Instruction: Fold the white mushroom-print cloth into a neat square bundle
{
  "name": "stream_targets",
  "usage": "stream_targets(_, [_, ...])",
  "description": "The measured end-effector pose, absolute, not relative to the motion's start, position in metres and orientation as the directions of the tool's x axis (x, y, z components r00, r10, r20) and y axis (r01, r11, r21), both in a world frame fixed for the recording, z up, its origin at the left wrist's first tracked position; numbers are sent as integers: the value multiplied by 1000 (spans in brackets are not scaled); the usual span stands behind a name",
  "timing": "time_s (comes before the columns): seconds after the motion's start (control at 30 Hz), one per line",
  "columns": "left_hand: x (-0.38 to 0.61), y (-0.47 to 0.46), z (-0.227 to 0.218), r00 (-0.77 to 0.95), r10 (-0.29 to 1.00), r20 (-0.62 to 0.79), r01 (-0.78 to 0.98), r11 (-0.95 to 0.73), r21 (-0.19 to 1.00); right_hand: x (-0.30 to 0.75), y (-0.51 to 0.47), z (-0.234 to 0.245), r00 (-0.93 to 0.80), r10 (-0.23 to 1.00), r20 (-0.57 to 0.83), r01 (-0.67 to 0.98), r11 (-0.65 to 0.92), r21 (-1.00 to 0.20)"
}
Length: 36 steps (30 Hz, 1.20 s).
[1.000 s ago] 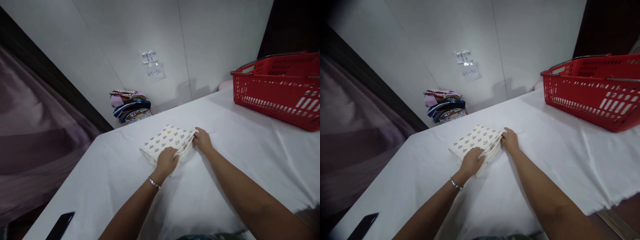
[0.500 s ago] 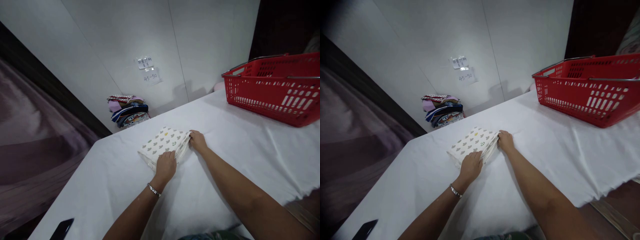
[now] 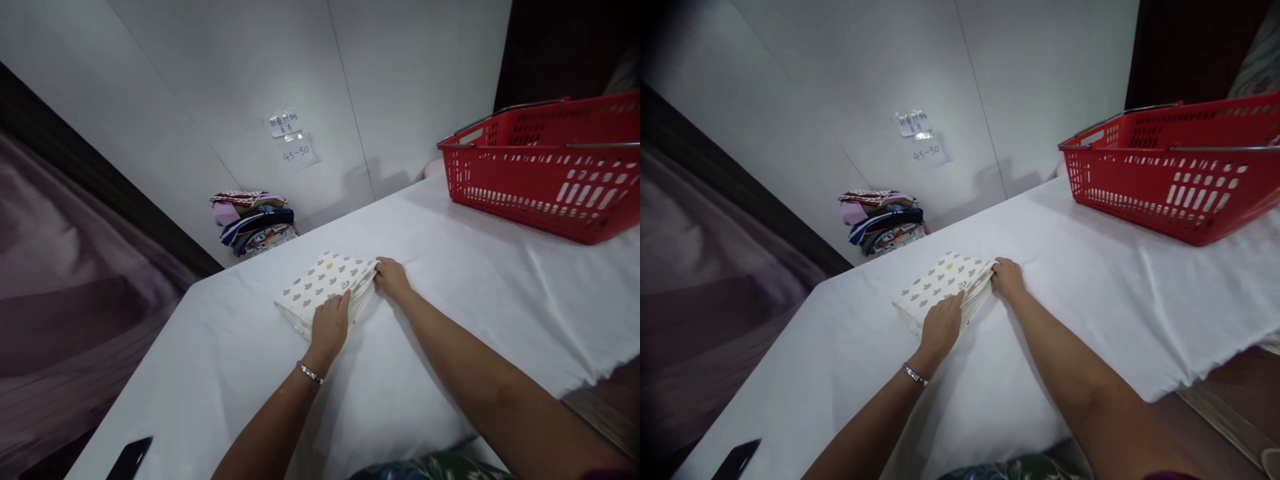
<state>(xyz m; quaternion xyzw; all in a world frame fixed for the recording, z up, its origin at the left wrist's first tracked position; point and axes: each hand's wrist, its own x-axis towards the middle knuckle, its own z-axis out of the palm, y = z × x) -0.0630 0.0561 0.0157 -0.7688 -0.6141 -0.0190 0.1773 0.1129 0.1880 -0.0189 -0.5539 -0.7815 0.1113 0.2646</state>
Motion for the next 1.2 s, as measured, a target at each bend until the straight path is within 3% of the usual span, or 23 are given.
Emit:
stream_targets(0.13, [-60,52,14,320,915,247,930,-253,-267,113,187,-17,-247,926,287,816,358,-454])
stream_targets(0.37, [-65,54,21,280,932,231,939,-215,-270,113,184,-14,-234,929,288,820,347,-455])
stream_targets(0.53, [-62,48,14,326,931,164,924,-277,-265,113,183,-13,-229,937,264,832,329,-446])
stream_targets(1.2, [-59,48,14,221,951,214,966,-185,-178,111,182,-12,-67,974,218,867,165,-470])
